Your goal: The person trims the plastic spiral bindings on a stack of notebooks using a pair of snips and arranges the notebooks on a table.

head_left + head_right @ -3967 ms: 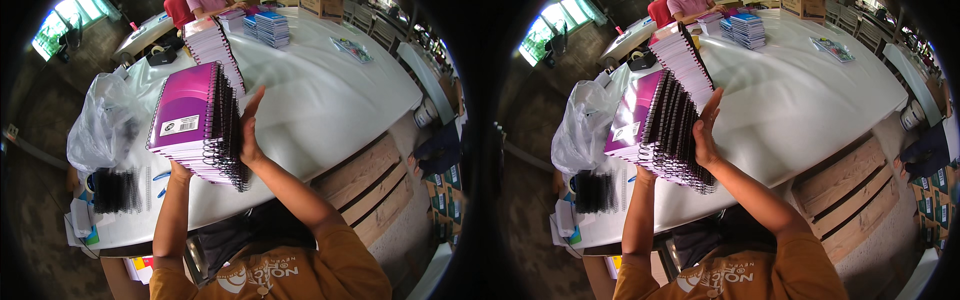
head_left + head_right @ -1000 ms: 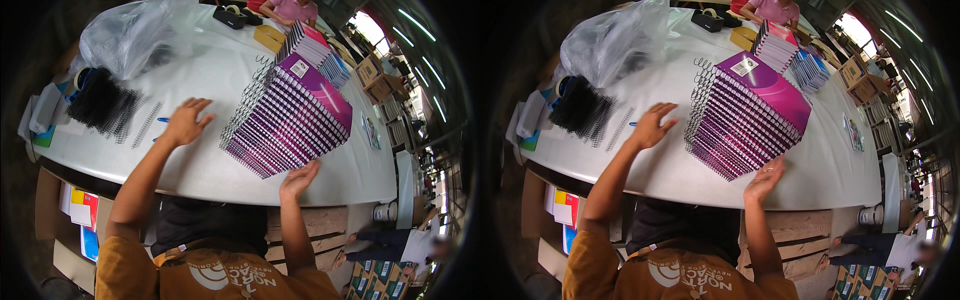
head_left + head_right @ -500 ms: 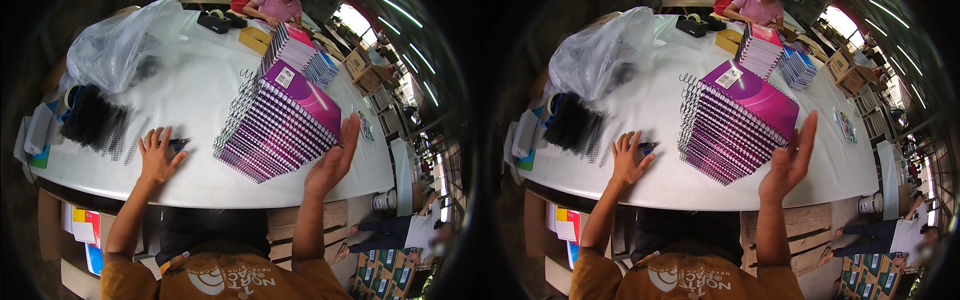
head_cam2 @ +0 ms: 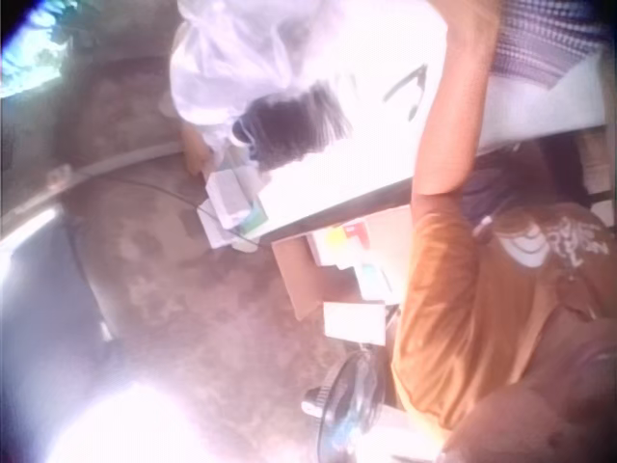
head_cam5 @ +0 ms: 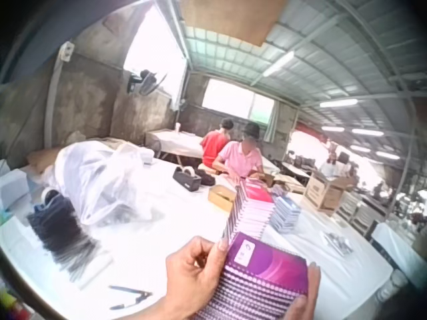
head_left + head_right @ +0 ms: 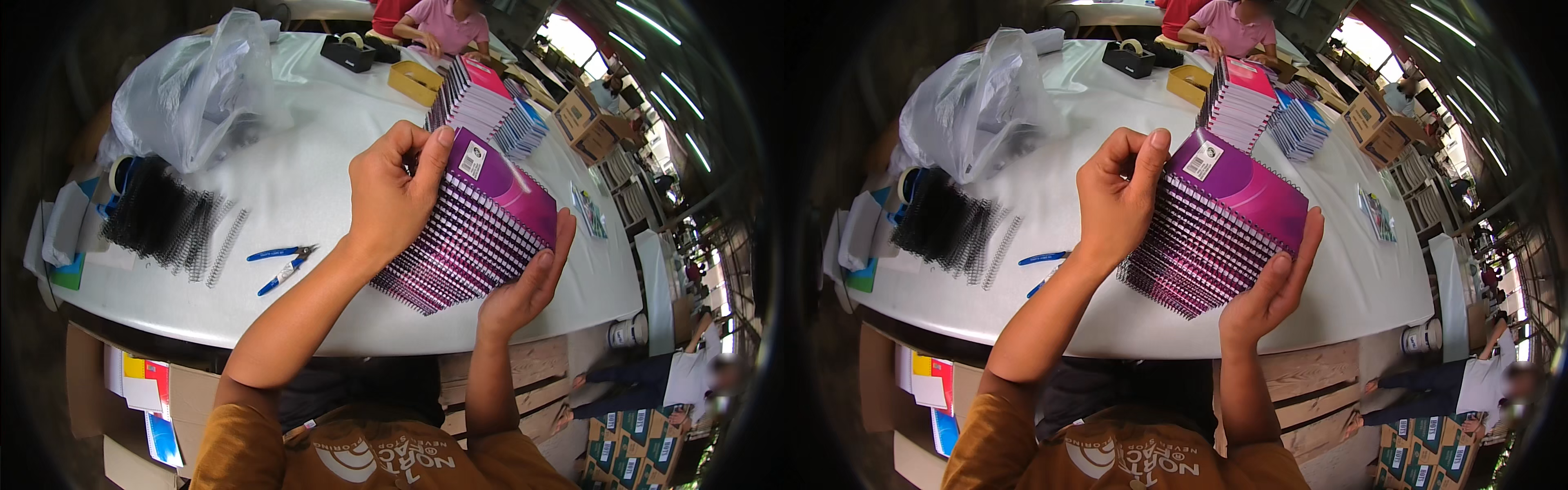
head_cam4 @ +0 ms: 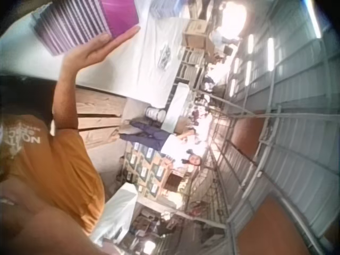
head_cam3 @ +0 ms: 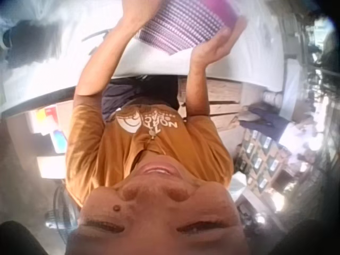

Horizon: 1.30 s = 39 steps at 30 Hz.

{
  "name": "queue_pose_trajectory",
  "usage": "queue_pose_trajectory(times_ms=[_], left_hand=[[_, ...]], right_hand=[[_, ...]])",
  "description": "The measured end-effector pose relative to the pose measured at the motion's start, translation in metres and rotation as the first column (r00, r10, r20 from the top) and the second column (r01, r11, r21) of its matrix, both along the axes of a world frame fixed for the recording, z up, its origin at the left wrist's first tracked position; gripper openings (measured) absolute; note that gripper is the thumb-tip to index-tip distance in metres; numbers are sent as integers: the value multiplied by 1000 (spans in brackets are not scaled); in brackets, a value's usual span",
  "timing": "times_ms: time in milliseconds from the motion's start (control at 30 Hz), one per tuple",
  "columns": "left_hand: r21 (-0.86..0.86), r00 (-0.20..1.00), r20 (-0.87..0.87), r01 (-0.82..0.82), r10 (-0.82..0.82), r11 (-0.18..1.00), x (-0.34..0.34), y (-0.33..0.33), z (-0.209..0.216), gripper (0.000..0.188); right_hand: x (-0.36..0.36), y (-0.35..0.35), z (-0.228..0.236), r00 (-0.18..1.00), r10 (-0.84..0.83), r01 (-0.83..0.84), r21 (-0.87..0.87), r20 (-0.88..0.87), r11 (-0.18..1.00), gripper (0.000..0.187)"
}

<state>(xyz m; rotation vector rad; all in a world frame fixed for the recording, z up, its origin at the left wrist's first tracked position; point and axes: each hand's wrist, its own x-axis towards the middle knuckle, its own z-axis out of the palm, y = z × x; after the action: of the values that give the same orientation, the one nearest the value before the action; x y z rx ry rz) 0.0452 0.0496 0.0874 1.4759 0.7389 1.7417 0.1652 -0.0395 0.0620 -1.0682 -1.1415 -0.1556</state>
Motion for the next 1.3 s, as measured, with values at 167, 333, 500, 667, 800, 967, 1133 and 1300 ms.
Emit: queue_pose_trajectory(times_ms=[167,333,500,667,800,967,1133,1300], left_hand=[[114,995,-19,-93,95,989,-1,3,-2,20],[36,931,-238,-275,275,961,-67,6,-24,17],[287,127,-907,-510,401,811,-151,-26,-152,29],[96,228,-941,-530,251,842,-197,-34,-179,35],[229,268,-870,-523,413,821,-245,-16,-174,32],[505,-16,-773,-620,634,601,-261,1,-147,32],[155,312,-912,-344,268,926,-210,-25,-159,43],[169,185,-954,-313,234,935,-174,-37,-176,57]], right_hand=[[4,3,-4,1000,-27,27,11,-12,1000,53],[11,-11,3,993,-94,85,111,76,990,55],[-26,-24,36,966,-172,84,396,191,914,63],[-38,-21,40,386,752,-835,-145,533,531,46],[-90,-40,22,-678,718,-716,-78,-157,-694,22],[-96,-45,17,-740,608,-600,-125,-289,-790,20],[-90,-39,6,-784,509,-517,-80,-356,-852,16],[-100,-42,11,-380,854,-824,-289,-356,-487,17]])
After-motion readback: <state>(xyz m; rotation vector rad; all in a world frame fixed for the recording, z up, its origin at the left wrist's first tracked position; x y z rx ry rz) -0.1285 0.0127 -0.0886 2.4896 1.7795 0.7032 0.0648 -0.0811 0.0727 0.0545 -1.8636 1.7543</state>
